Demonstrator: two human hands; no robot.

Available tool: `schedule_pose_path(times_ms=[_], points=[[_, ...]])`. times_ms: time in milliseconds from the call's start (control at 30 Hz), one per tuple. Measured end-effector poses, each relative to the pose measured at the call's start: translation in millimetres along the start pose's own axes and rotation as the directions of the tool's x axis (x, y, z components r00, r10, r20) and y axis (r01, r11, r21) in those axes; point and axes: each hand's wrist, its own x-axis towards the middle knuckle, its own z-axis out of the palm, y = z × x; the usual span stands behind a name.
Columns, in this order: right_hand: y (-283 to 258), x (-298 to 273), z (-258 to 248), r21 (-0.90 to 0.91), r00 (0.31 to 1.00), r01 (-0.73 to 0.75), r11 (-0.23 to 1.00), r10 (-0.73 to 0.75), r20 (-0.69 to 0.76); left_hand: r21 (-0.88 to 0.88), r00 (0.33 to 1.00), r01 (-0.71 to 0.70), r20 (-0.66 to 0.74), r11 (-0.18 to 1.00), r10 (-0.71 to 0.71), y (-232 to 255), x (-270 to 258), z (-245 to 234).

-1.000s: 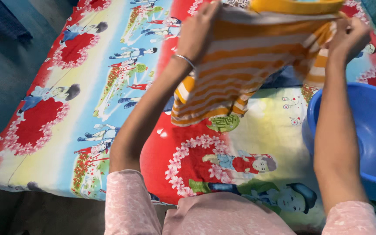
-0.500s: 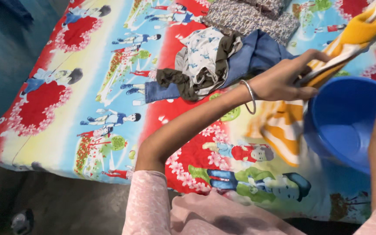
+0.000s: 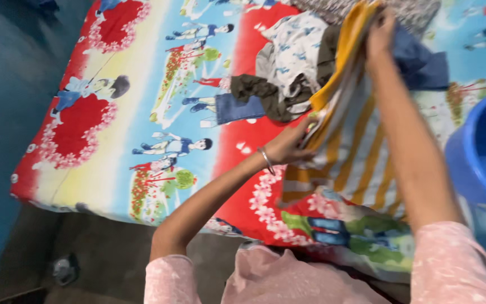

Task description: The person removes a woven basket from a blue basin and places it on a bed. They then pick up a black power adapter and a white power adapter with cables, coil the cables, and place both adapters into the basket. The basket is moved to a nearby surface. Finally, the person picks up a yellow and white striped shirt and lays it flat on the bed.

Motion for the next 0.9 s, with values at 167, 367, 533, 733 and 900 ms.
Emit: schedule_pose_path(times_ms=[167,367,533,733,900], points=[[94.5,-92.2,98.1,-0.301,0.990,0.083,0.950,-0.046,0.130,0.006,0.914,0.389,0.125,0.921,-0.387,-131.0,-102.9,13.8],[182.7,-181.2,182.0,-0.266,0.964,-0.105,0.958,0.164,0.210,0.065,0.773,0.627,0.071,0.777,-0.630,-240.0,-214.3,23.0],[234.6,-228.7,210.5,-0.185,0.823,-0.236,0.954,0.297,0.485,0.158,0.587,0.792,0.074,0.590,-0.806,-304.2,-254.6,35.5],[264.5,-243.7,169.0,-0.378,0.787,-0.001,0.926,0.233,0.570,0.399,0.549,0.773,-0.030,0.493,-0.836,-352.5,-208.2,27.6],[272.5,-196.4,72.8,-0.411,0.975,-0.210,0.887,0.220,-0.023,0.398,0.806,0.591,-0.255,0.702,-0.534,-382.9,-98.4,9.1]])
